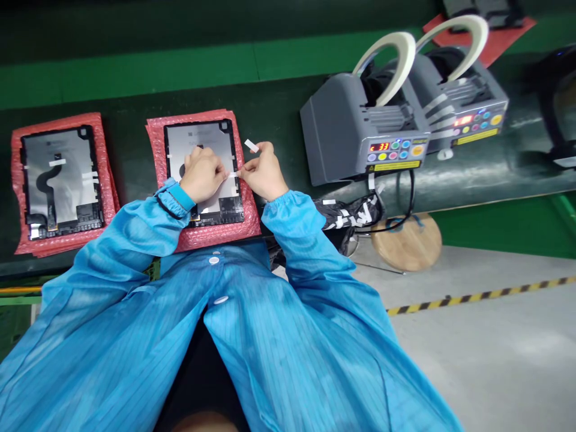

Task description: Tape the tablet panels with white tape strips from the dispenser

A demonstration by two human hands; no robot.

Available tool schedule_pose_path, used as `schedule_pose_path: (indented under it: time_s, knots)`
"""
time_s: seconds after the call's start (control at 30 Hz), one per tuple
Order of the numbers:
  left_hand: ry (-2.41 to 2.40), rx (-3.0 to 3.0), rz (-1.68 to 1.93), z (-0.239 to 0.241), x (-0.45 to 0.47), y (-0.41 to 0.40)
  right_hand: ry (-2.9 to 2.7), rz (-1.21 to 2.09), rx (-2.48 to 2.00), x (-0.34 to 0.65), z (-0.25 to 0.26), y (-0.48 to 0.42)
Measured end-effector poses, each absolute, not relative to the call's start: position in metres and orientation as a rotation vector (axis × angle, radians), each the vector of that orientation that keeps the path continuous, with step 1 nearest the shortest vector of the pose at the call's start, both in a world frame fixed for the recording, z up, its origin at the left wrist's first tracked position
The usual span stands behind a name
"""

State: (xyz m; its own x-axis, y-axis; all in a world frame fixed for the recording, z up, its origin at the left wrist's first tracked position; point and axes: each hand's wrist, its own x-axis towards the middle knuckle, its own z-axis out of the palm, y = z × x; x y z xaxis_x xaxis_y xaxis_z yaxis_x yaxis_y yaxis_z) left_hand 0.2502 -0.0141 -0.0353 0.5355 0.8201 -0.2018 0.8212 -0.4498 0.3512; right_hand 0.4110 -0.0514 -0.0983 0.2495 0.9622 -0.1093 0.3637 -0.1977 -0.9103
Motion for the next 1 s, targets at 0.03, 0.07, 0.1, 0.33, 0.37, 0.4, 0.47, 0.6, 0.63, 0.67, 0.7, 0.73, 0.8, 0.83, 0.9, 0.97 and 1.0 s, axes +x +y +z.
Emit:
schedule_pose_path:
  time_s: [0.03, 0.07, 0.1, 0.33, 0.37, 0.4, 0.47, 0.6, 0.63, 0.67, 0.7, 0.73, 0.8, 0.83, 0.9, 0.97, 1.0]
  knots:
    - [1.347, 2.369, 0.009, -0.036, 0.251, -0.014, -1.224, 0.950, -1.717, 0.411, -0.100, -0.050]
    - [1.355, 2.365, 0.027, -0.038, 0.251, -0.014, -1.210, 0.966, -1.718, 0.412, -0.102, -0.049]
    - [1.367, 2.360, 0.052, -0.039, 0.251, -0.014, -1.191, 0.983, -1.719, 0.413, -0.104, -0.048]
    - [1.347, 2.278, 0.371, -0.049, 0.240, 0.016, -1.153, 1.052, -1.597, 0.424, -0.097, -0.050]
    - [1.296, 2.272, 0.413, -0.049, 0.238, 0.020, -1.196, 1.050, -1.562, 0.423, -0.091, -0.052]
    - [1.243, 2.269, 0.444, -0.048, 0.237, 0.024, -1.246, 1.054, -1.530, 0.421, -0.085, -0.054]
    - [1.150, 2.270, 0.469, -0.047, 0.237, 0.029, -1.347, 1.073, -1.475, 0.417, -0.072, -0.057]
    - [1.040, 2.291, 0.418, -0.048, 0.238, 0.030, -1.469, 1.110, -1.429, 0.409, -0.057, -0.058]
    - [1.033, 2.292, 0.401, -0.049, 0.238, 0.029, -1.477, 1.112, -1.432, 0.408, -0.056, -0.058]
    - [1.029, 2.290, 0.389, -0.050, 0.238, 0.029, -1.478, 1.111, -1.441, 0.408, -0.055, -0.058]
    - [1.028, 2.287, 0.381, -0.052, 0.238, 0.029, -1.474, 1.107, -1.455, 0.407, -0.055, -0.058]
    - [1.027, 2.282, 0.373, -0.053, 0.238, 0.029, -1.465, 1.101, -1.474, 0.408, -0.056, -0.058]
    - [1.022, 2.267, 0.349, -0.054, 0.238, 0.028, -1.435, 1.087, -1.523, 0.409, -0.057, -0.059]
    - [1.023, 2.257, 0.335, -0.054, 0.239, 0.028, -1.414, 1.074, -1.552, 0.410, -0.057, -0.059]
    - [1.035, 2.232, 0.312, -0.054, 0.239, 0.029, -1.372, 1.032, -1.607, 0.414, -0.057, -0.060]
    - [1.051, 2.207, 0.303, -0.053, 0.238, 0.029, -1.339, 0.991, -1.634, 0.417, -0.057, -0.059]
    - [1.056, 2.197, 0.301, -0.052, 0.238, 0.030, -1.330, 0.979, -1.633, 0.418, -0.057, -0.059]
